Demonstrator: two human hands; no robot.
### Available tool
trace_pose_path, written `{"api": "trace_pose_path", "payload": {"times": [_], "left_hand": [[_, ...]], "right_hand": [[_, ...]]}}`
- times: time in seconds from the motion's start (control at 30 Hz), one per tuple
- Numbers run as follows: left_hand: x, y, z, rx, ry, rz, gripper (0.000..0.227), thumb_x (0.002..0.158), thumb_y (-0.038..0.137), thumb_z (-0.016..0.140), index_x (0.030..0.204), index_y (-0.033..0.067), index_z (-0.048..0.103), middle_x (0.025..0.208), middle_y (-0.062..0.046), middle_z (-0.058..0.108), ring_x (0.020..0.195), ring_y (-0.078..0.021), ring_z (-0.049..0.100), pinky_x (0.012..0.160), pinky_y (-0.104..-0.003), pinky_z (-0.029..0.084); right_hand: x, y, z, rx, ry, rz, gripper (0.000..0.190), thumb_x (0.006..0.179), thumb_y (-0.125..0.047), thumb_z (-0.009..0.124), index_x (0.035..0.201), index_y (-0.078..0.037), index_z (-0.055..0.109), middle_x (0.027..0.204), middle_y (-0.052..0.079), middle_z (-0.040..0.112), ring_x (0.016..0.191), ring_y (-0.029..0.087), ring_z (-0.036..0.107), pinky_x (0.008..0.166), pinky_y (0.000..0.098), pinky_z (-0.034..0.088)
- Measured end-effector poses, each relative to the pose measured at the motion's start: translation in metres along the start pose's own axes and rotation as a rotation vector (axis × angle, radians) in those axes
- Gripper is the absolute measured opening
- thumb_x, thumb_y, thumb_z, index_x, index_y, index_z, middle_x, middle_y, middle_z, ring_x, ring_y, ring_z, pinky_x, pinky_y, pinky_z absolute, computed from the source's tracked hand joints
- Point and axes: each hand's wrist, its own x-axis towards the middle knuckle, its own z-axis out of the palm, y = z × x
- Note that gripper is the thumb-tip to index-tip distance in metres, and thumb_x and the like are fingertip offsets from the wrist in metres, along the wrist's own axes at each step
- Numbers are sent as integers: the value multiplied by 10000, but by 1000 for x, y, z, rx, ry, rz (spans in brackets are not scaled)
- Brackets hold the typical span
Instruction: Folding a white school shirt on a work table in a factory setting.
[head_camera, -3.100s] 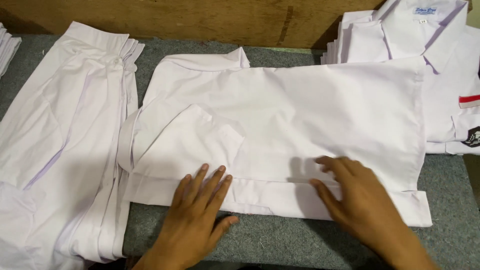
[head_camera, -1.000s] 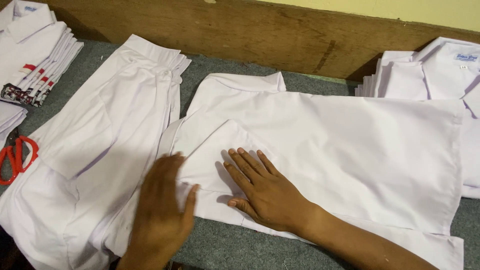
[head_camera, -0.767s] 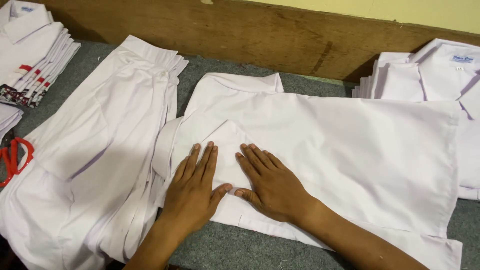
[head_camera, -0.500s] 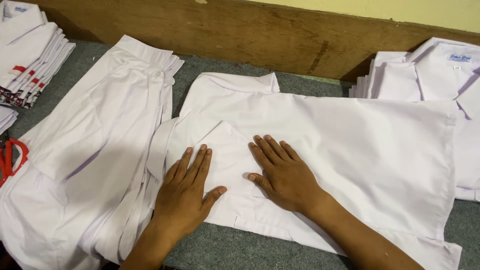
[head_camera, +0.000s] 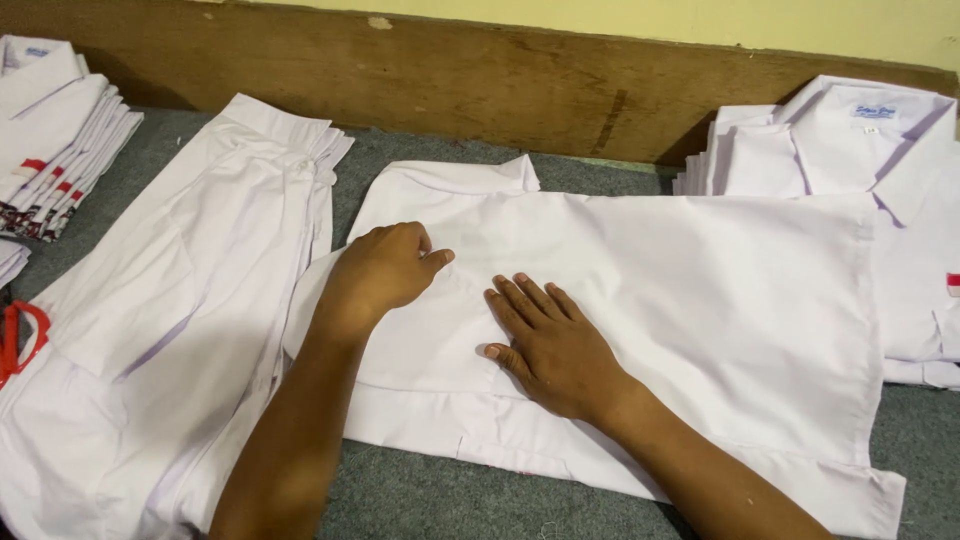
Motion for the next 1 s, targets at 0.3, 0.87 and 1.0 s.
{"api": "trace_pose_path", "payload": {"times": [0.3,0.87,1.0], "left_hand": [[27,-21,45,258,146,135,409,1111,350,376,1069,54,656,753,-96,679,719,-259,720,686,-423,573],[-2,-1,72,249,822,671,201,1027,257,620,1165,127,683,1116,-21,693,992,-269,607,812,-409,431],[-50,46,109,110,196,970,372,1018,420,564,1203,110,650,1150,-103,701,1020,-308,635,877,-477,463]], "right_hand": [[3,3,-3,52,15,-12,688,1073,-582,229,1628,-181,289,1681,108,290,1568,294,202,1254,512,97],[-124,41,-17,80,350,-90,227,1020,-315,559,991,-132,692,929,55,747,752,297,671,675,423,486],[-171,70,20,-134,381,93,219,977,-372,615,1000,-166,687,919,34,702,775,290,650,682,422,502]]}}
